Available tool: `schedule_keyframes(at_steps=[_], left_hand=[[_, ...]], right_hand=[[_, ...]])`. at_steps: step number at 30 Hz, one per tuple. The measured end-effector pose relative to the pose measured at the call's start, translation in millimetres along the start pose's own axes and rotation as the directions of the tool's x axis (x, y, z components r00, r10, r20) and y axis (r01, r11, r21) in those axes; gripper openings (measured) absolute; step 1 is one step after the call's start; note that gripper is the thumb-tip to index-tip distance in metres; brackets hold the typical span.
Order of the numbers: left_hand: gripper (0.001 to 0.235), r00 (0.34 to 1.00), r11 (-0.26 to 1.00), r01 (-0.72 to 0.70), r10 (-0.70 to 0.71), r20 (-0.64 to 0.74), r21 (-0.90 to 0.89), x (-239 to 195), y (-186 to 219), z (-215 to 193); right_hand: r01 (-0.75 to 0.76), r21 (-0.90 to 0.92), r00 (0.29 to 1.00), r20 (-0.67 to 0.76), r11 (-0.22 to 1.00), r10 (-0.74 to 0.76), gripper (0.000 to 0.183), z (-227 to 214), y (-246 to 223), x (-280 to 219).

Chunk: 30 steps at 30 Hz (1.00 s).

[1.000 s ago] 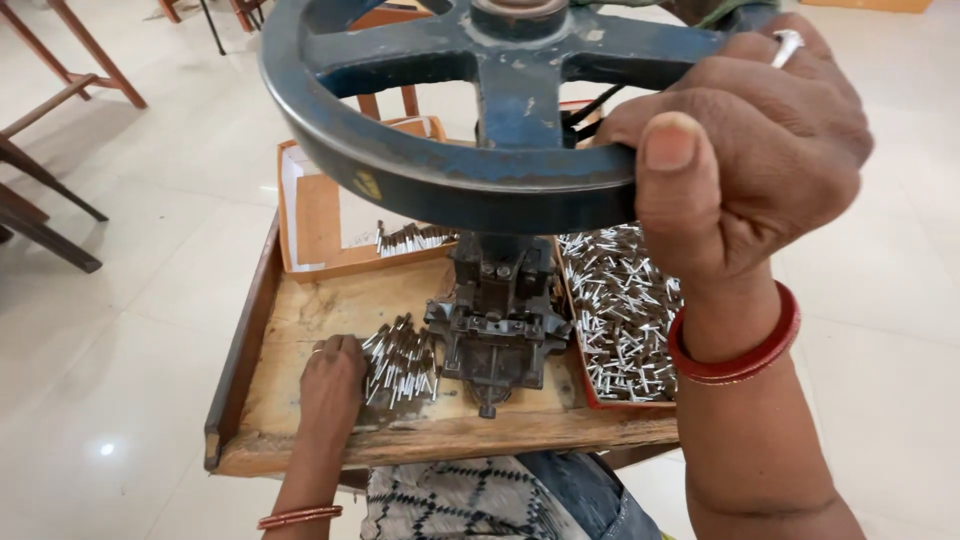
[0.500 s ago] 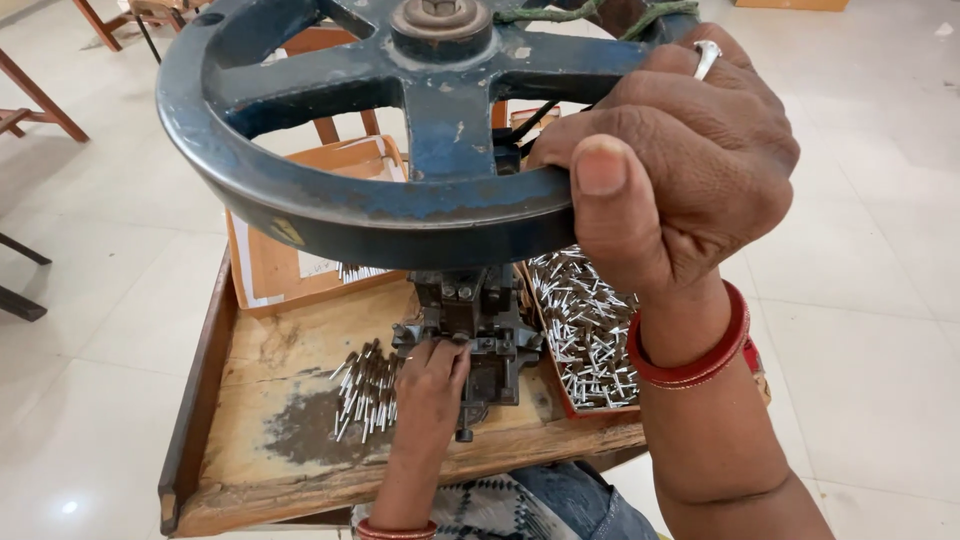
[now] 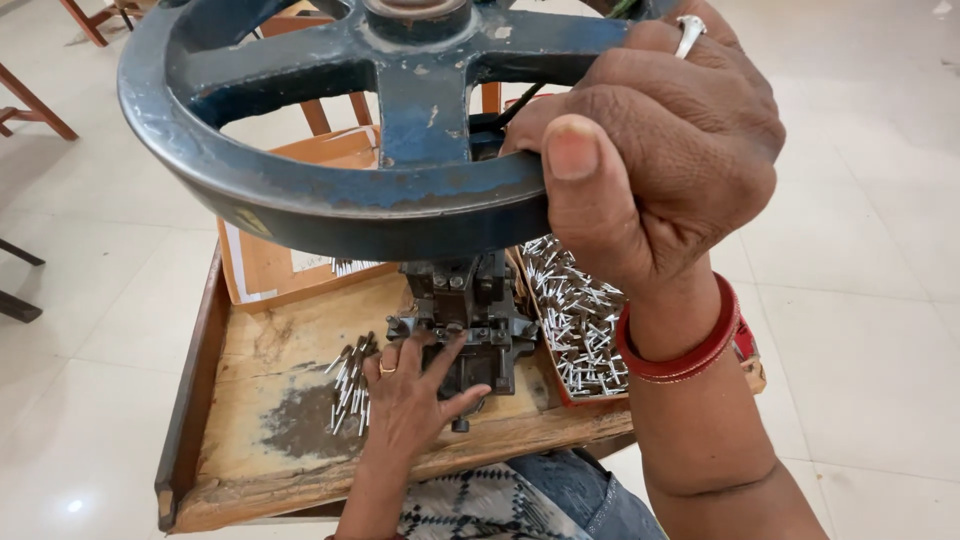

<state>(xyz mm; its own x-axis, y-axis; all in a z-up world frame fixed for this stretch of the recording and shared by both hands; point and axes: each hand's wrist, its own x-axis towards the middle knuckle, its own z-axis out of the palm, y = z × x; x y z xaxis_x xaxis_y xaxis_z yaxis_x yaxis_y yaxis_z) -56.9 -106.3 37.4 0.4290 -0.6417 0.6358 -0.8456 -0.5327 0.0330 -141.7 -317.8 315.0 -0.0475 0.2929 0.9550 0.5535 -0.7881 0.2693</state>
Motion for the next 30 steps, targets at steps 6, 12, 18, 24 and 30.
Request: schedule_keyframes(at_steps=[6,12,18,24,30], left_hand=[[0.067,0.999,0.991,0.028,-0.024,0.034,-0.129,-4,10,-4],[0.048,0.981,0.980,-0.001,-0.037,-0.189,-0.200,-6,8,19],[0.047,0.965,0.955,0.260,-0.250,0.082,-0.142,33,36,-35],[0.024,0.982,0.925,0.017,-0.087,-0.167,-0.380,4,20,38],[0.017,0.957,0.882,-0.162,0.030,-0.290,-0.443,41,93,-6]], right_hand=[[-0.063,-0.113,0.993,0.088,0.992,0.073,0.038,-1,-16,8],[-0.016,-0.705,0.973,0.153,0.709,0.174,0.040,91,-107,44],[0.173,-0.583,0.973,0.225,0.794,-0.047,0.046,52,-74,47],[-0.106,-0.115,0.984,0.134,0.988,0.121,0.048,-8,-6,0],[-0.149,0.004,0.979,0.139,0.989,0.147,0.059,-19,-3,-18]])
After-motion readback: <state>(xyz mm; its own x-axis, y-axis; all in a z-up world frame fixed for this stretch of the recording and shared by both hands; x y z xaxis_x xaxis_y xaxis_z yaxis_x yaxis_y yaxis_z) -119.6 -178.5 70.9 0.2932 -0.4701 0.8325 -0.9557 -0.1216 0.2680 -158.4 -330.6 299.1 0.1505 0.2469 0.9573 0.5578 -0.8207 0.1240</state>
